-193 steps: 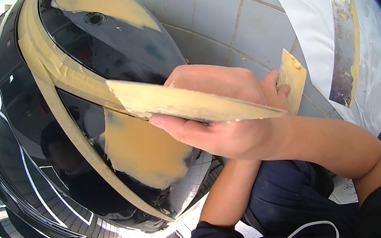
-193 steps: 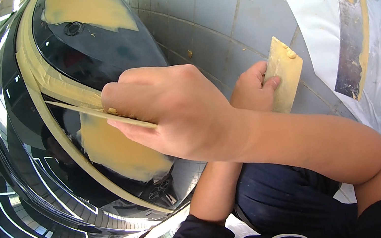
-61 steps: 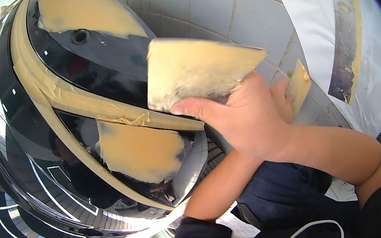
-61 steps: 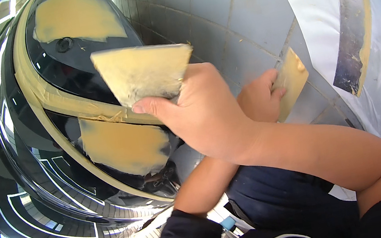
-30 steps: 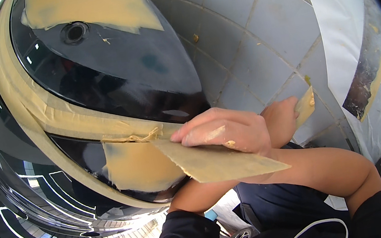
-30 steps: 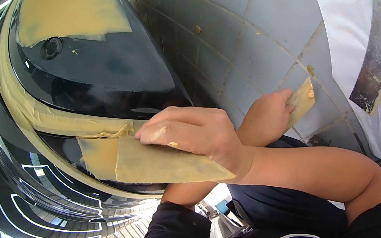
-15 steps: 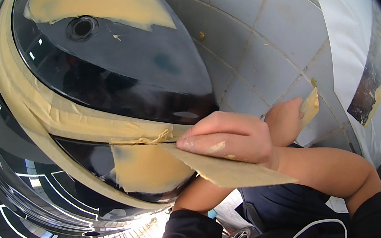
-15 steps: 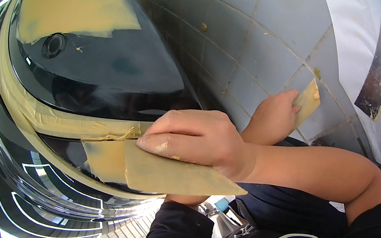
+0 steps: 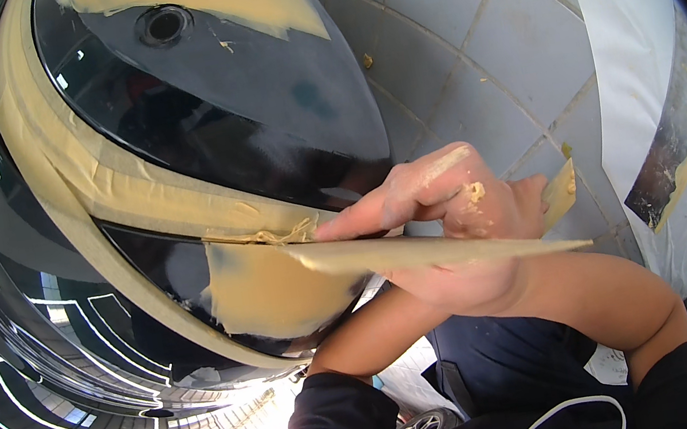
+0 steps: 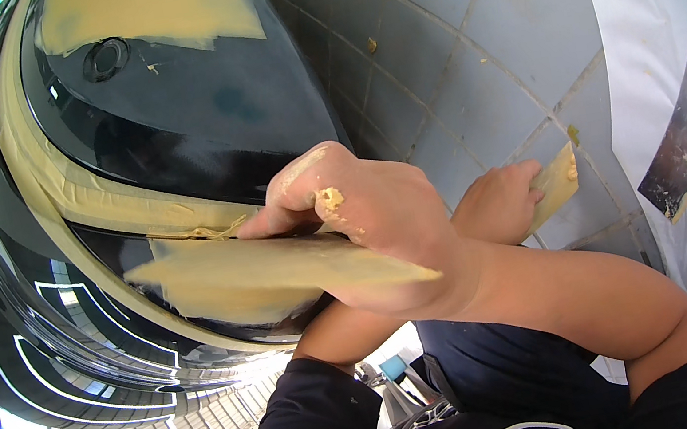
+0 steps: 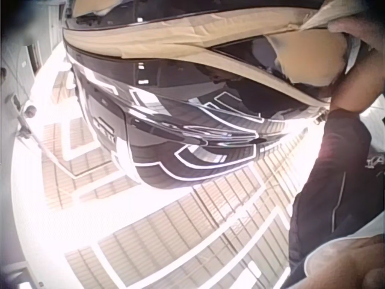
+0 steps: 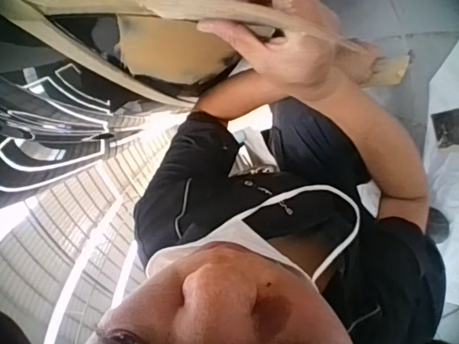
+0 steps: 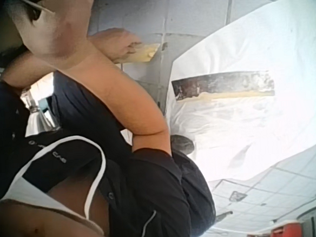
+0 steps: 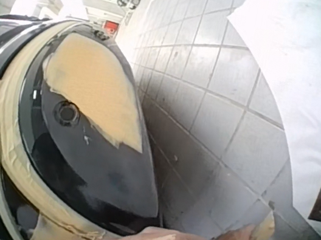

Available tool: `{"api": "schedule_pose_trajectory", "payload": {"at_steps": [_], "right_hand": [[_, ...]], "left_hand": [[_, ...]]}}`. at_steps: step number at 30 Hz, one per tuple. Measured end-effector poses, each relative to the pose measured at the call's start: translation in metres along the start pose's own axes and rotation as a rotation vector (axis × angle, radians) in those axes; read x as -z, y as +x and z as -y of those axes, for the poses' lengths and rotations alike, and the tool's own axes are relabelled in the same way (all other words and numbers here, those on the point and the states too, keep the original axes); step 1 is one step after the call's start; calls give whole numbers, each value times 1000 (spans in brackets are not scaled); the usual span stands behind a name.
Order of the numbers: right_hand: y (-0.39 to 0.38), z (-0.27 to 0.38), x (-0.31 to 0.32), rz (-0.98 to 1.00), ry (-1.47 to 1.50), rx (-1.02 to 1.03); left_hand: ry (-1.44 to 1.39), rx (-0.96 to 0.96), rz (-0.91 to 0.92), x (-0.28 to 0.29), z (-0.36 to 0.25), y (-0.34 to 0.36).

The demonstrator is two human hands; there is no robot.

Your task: The person kneels beside a black car and uses a metal spreader to apply beige body filler to the rear bumper. They repeatedly scoop filler from a paper sheet and smooth it onto the surface, then switch to a smaller plastic spreader for finer application.

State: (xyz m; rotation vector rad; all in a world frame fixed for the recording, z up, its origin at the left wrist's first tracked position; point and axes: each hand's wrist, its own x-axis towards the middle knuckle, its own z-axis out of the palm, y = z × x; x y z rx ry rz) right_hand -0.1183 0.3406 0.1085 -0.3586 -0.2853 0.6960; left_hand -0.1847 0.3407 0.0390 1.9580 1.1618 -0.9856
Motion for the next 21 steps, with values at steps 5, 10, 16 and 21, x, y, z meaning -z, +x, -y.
{"api": "schedule_pose_trajectory", "payload": {"at_steps": [5,10,16,21], "right_hand": [[3,-1,-6,-51,-31,81],[6,-2,-3,-13,-74,86],[13,2,-4,21,-135,70],[26,2,1,188,-309,240]], "left_hand": [[-11,44,46,1,-2,0],[-1,59,58,5,-5,-1],[2,92,88,5,-6,-3],[-23,74,70,1,-4,0]]}}
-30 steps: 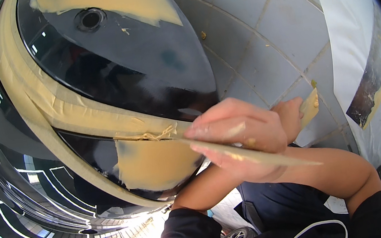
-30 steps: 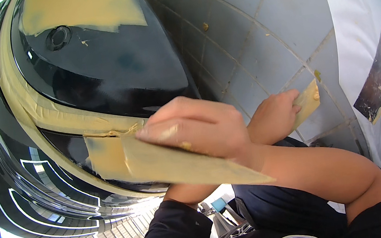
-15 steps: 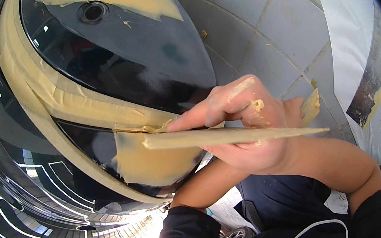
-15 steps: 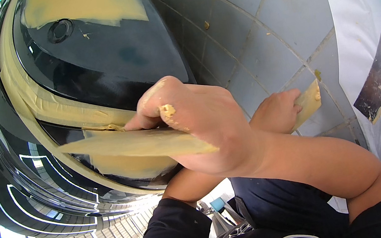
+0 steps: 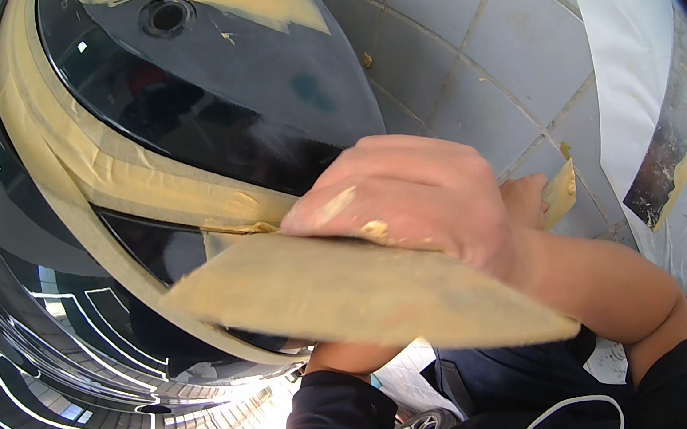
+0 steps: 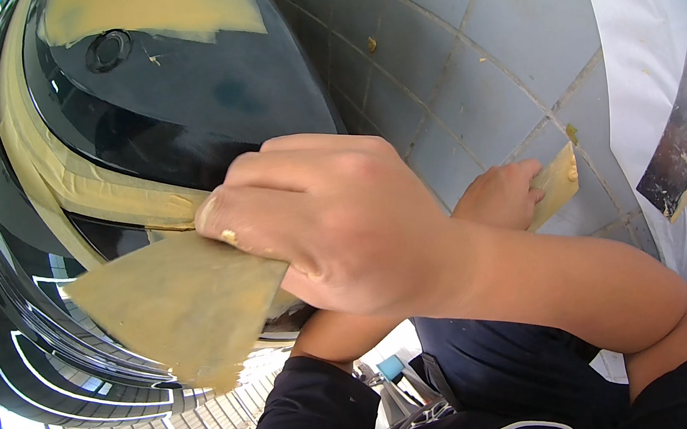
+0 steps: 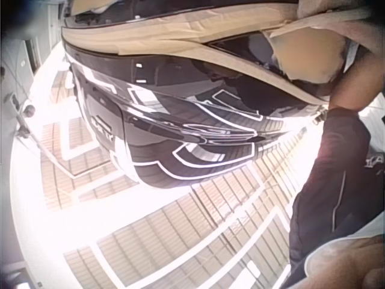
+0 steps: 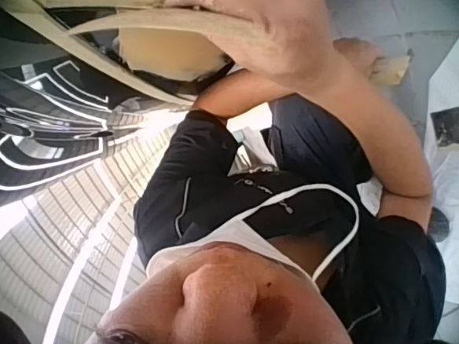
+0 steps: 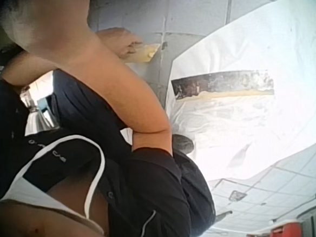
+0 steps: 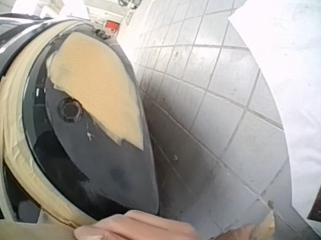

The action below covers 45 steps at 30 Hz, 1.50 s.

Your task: The person kneels beside a black car and uses a metal spreader to apply beige body filler to the rear bumper. They repeatedly scoop filler from a paper sheet and smooth it onto the surface, then switch to a smaller plastic spreader for finer application.

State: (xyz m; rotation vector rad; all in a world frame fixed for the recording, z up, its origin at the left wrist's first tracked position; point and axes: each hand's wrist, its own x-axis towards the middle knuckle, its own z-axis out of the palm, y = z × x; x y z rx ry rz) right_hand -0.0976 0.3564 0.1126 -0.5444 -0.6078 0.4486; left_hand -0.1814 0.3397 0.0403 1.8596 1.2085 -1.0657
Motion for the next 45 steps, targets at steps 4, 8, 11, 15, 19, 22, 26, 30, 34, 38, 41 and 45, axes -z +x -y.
{"api": "schedule_pose_trajectory", "payload": {"at_steps": [4,8,11,15,19,22,26,30,34,38,41,45], "right_hand": [[10,-1,7,127,-15,-112],[14,2,15,199,-22,-100],[15,3,16,196,-8,-104],[15,3,15,202,12,-111],[14,4,15,204,-1,-108],[11,5,13,189,-9,-115],[4,5,8,131,12,-153],[2,10,17,153,0,-236],[1,21,37,-66,-51,-290],[-4,17,38,-184,60,-615],[-11,1,31,-335,44,-619],[-14,-13,52,-329,-237,-640]], "left_hand": [[42,39,20,-1,-1,3],[51,53,52,1,-4,4],[27,44,32,3,-6,3],[24,79,21,3,-7,2],[45,58,13,4,-7,1],[17,82,26,5,-8,0],[83,70,-3,0,-7,1],[60,44,-3,-6,3,6],[26,-6,-15,-10,13,6],[10,-59,-39,-15,14,10],[-9,-111,-69,-20,14,13],[-68,-223,-168,-28,24,14]]}}
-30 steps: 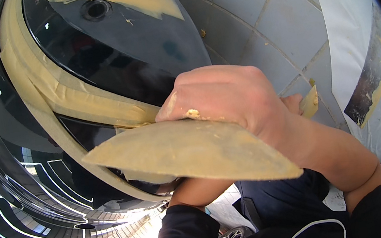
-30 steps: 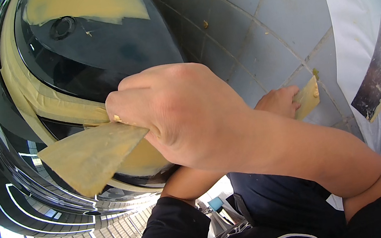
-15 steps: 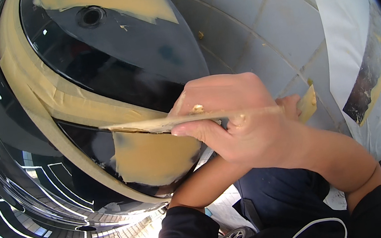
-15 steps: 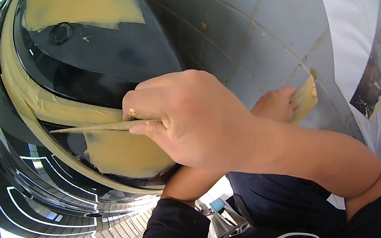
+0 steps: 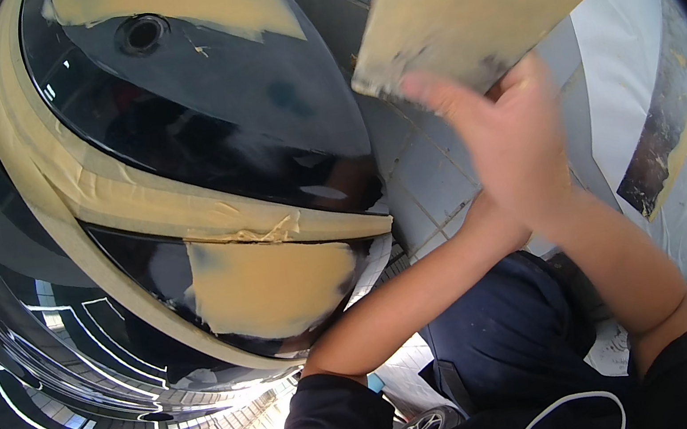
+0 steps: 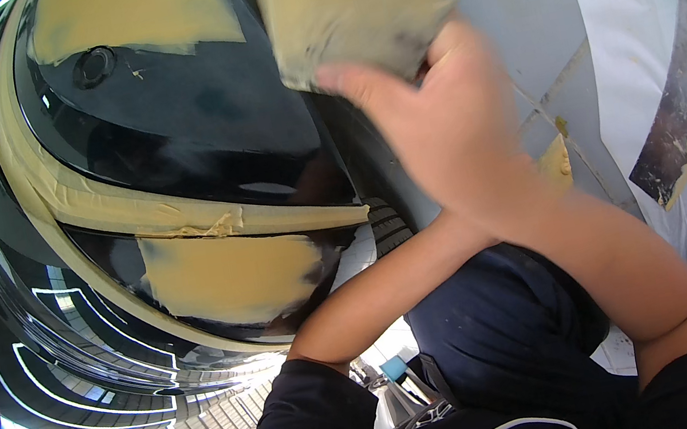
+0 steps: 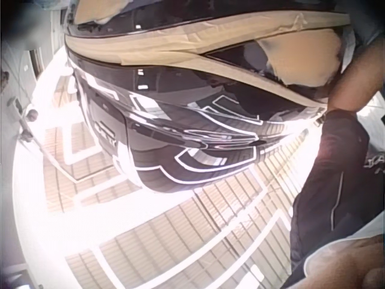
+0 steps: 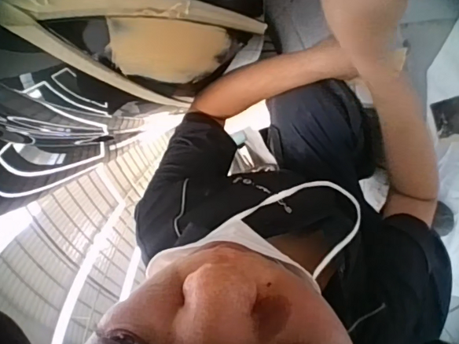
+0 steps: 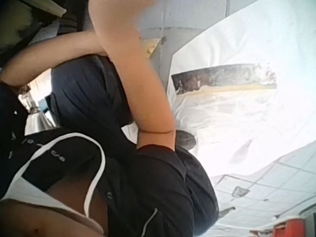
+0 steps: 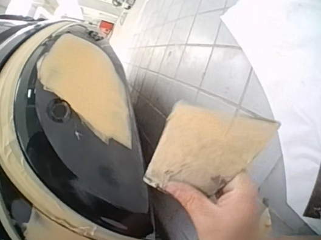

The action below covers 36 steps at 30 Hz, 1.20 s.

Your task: The person kneels beside a black car and uses a metal spreader to apply beige body filler to the rear bumper. They repeatedly scoop filler from a paper sheet and smooth it onto the surface, then switch to a smaller plastic spreader for finer application.

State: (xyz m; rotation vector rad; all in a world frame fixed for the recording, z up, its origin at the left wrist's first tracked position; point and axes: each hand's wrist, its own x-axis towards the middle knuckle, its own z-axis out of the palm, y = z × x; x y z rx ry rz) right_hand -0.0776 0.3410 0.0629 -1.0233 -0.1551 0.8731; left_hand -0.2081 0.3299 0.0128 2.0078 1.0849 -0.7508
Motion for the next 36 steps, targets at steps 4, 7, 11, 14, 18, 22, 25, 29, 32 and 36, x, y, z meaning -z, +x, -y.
{"api": "schedule_pose_trajectory", "payload": {"at_steps": [4,7,11,14,18,22,25,29,32,36], "right_hand": [[16,6,23,-3,31,-11],[9,15,23,72,126,0],[-27,19,-1,368,269,121],[-37,12,-31,266,146,432],[-42,11,-45,253,109,492],[-42,19,-40,307,62,461],[-40,21,-38,313,141,333],[-38,18,-46,260,127,482],[-38,18,-51,257,121,525],[-34,20,-33,398,-7,555]], "left_hand": [[23,-55,-38,-4,7,-3],[70,13,81,-1,2,-4],[105,100,192,10,-12,-10],[84,125,234,18,-22,-16],[42,132,270,26,-30,-21],[-5,70,244,34,-35,-26],[14,96,255,36,-41,-24],[31,73,220,39,-49,-27],[-29,106,259,43,-49,-27],[-44,97,274,34,-39,-19]]}}
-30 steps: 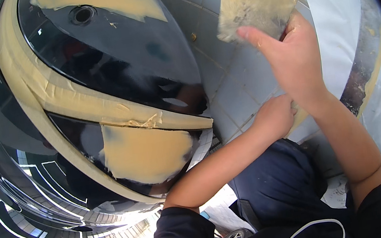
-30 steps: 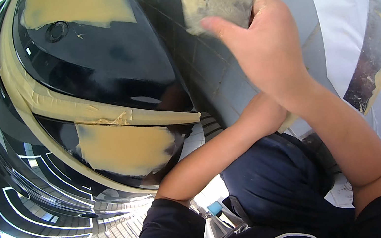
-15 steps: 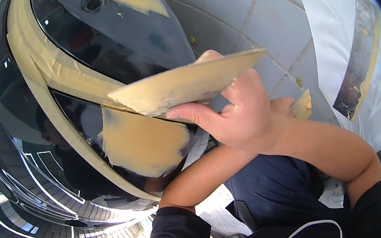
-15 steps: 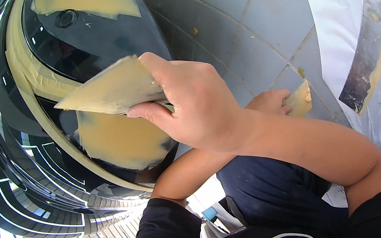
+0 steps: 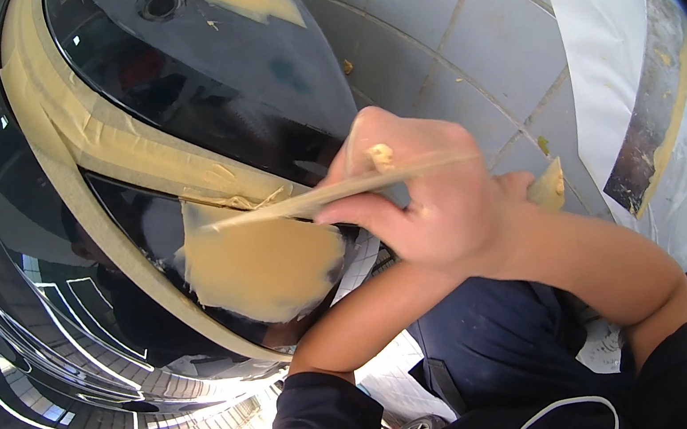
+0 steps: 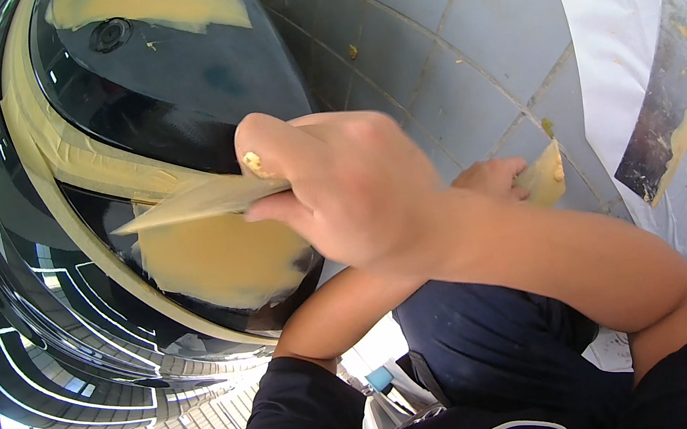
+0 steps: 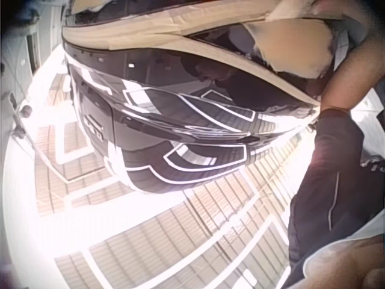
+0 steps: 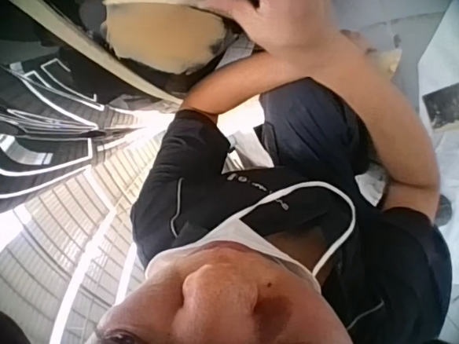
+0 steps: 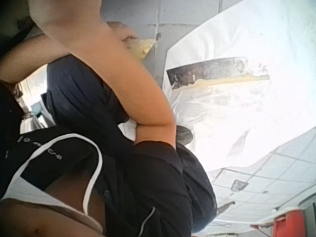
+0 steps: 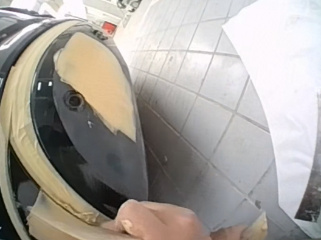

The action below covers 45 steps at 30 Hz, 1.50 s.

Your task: The person kneels beside a black car and uses a metal spreader to apply beige body filler to the rear bumper. They repeatedly scoop filler from a paper sheet and smooth it onto the surface, then switch to a smaller plastic spreader for finer application.

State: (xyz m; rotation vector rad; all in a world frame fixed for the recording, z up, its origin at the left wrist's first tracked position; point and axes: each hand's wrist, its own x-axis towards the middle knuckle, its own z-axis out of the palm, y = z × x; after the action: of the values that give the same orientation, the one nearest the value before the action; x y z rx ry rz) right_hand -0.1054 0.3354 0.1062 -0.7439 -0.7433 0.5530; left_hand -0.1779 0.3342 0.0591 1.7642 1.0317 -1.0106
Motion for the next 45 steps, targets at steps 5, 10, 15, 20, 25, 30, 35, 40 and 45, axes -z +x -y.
{"api": "schedule_pose_trajectory", "payload": {"at_steps": [5,10,15,20,25,30,35,40,45], "right_hand": [[-2,-3,51,36,-228,-7],[10,-9,59,-165,-264,-240],[19,-42,115,-325,-199,-518],[17,-78,244,-700,-453,-444],[-29,-47,329,-831,-1002,-811],[-107,-69,255,-760,-1287,-965],[-135,-80,233,-840,-1433,-959],[-117,-68,249,-831,-1322,-864],[-99,-32,238,-685,-1304,-878]], "left_hand": [[1,-142,-118,-29,29,22],[-14,-289,-249,-37,48,21],[113,20,-108,-25,24,1],[115,-135,-155,-15,5,-26],[117,-141,-196,-20,-20,-32],[-78,-188,-313,-22,-32,-22],[-216,-295,-381,-16,-24,-16],[-93,-235,-356,-24,-24,-33],[-146,-191,-373,-43,-22,-79]]}}
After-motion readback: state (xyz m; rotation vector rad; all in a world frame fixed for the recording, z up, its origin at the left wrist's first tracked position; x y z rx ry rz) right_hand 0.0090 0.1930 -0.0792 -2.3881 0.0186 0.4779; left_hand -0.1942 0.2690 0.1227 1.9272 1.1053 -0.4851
